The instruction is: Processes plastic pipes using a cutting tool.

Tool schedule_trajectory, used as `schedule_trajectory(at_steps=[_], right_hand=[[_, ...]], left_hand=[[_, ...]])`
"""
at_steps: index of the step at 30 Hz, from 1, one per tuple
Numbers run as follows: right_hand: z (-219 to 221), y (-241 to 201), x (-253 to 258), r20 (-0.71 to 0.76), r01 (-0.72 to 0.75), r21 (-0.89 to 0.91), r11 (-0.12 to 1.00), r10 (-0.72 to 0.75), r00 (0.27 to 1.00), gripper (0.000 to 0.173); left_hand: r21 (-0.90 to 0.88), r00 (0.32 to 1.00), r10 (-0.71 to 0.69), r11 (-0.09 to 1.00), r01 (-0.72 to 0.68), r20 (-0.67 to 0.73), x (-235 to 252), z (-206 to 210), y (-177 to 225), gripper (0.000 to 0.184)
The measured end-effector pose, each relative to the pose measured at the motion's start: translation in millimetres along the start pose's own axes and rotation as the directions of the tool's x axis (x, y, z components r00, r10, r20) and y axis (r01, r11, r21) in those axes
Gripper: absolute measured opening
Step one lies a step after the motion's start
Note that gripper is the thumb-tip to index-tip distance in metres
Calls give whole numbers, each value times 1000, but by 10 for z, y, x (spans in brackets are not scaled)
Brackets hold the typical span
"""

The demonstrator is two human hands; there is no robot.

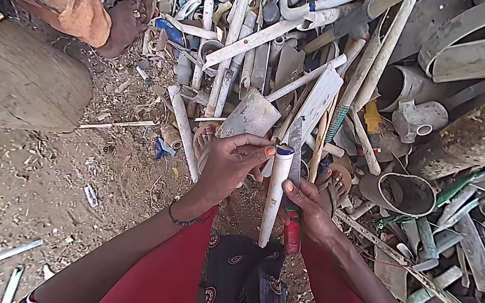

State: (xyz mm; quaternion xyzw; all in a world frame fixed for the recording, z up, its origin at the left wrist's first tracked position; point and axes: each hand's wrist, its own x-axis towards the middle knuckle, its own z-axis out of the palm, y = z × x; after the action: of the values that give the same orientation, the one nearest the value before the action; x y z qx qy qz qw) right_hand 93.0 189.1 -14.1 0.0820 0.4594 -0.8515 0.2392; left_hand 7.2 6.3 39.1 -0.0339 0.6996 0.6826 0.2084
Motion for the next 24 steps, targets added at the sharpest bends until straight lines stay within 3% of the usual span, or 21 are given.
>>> schedule_trajectory(at_steps=[2,5,8,11,14,15,17,20,24], right_hand=[[21,-6,-7,-21,11,-48,999,-12,1000,32],[92,-32,-3,-115,33,-223,974,-60,992,46],[148,-40,40,-245,39,-278,960,-110,963,37],[153,-40,44,-229,77,-257,963,-139,964,33],[106,-15,0,-28,148,-174,974,-156,987,22],[94,-13,-9,49,116,-76,990,-112,992,16],[48,-22,-4,144,-13,198,980,-16,989,26],[-104,-28,-8,219,-64,419,905,-32,975,43],[-154,0,-33,294,-92,453,887,-52,954,50]], left_hand=[[11,1000,1,1000,-1,12,-5,7,4,8],[49,999,23,999,-24,34,-8,35,-18,8],[44,998,8,999,-11,60,12,61,-52,10],[-47,993,-99,994,102,59,27,120,-51,15],[-218,947,-321,923,318,22,52,156,-49,24],[-308,919,-394,873,378,12,72,156,-47,28],[-442,890,-454,791,423,38,118,112,-49,36],[-387,887,-460,810,441,48,156,0,-73,20],[-295,904,-428,865,405,-15,127,-34,-94,17]])
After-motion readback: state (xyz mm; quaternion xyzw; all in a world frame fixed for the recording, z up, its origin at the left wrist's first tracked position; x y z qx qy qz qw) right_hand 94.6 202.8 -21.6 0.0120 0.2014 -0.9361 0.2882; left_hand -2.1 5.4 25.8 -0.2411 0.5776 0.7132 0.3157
